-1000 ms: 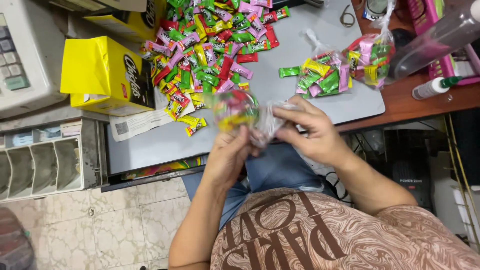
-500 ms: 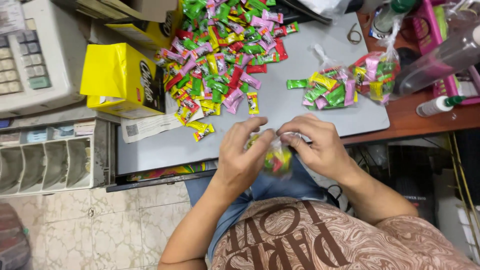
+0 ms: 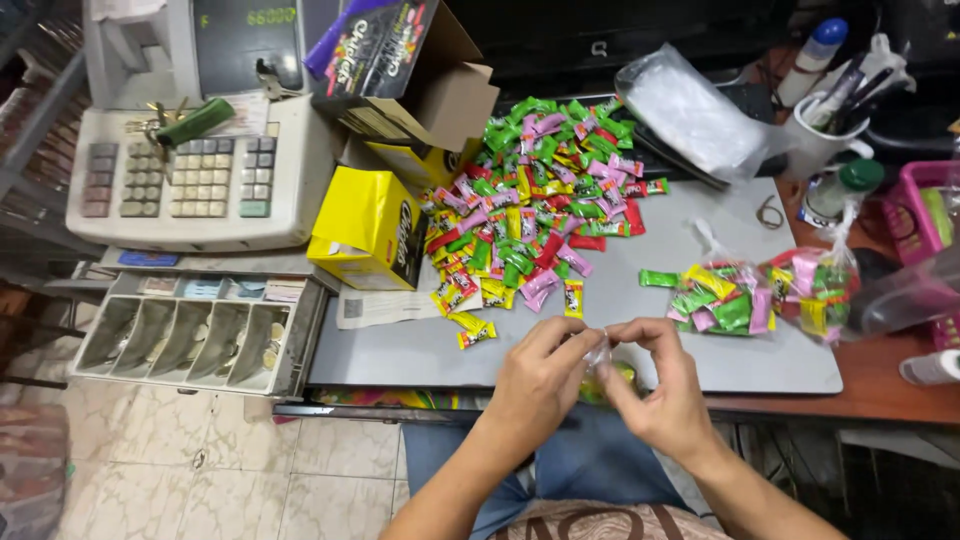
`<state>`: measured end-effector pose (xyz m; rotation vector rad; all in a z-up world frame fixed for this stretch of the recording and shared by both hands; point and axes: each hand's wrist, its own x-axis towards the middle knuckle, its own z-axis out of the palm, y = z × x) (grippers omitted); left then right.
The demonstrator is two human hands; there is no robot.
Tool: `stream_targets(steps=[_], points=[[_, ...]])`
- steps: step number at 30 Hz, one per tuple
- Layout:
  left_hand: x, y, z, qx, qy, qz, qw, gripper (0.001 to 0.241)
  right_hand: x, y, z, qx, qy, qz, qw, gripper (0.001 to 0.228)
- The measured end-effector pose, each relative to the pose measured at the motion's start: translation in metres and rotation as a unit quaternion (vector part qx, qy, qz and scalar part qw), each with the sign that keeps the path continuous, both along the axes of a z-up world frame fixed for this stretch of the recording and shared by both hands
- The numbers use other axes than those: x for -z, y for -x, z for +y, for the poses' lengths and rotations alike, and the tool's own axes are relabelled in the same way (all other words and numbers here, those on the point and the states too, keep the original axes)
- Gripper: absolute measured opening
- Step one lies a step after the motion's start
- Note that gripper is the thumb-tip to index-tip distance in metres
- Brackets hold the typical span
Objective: Bagging small individual candies into plastic bags at a checkout counter
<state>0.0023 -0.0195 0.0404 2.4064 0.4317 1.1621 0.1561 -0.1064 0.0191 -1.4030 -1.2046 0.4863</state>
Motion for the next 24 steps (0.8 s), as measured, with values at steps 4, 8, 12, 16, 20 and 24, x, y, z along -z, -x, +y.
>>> stream_targets(steps=[4, 8, 12, 16, 20, 24], points=[[0.014, -0.001, 0.001, -0.036, 0.077, 0.026, 0.996, 0.024, 0.005, 0.006, 0.003, 0.011, 0.028, -0.067, 0.997, 0.031], [0.005, -0.006, -0.004, -0.017, 0.212, -0.039, 0.976, 0.011, 0.003, 0.006, 0.006, 0.03, 0.014, -0.139, 0.99, 0.025], [0.013, -0.008, -0.005, -0.012, 0.339, -0.088, 0.937, 0.01, -0.009, 0.007, 0.012, 0.042, -0.05, -0.188, 0.98, 0.024], [0.025, -0.008, -0.002, 0.043, 0.443, -0.13, 0.886, 0.011, -0.004, 0.002, 0.012, 0.05, -0.137, -0.267, 0.953, 0.018], [0.012, -0.005, -0.007, 0.046, 0.407, -0.103, 0.906, 0.011, -0.004, -0.014, 0.01, -0.007, -0.159, -0.282, 0.946, 0.017], [0.004, -0.009, -0.012, -0.002, 0.278, -0.035, 0.96, 0.03, -0.006, -0.029, 0.008, -0.012, -0.162, -0.3, 0.94, 0.016]])
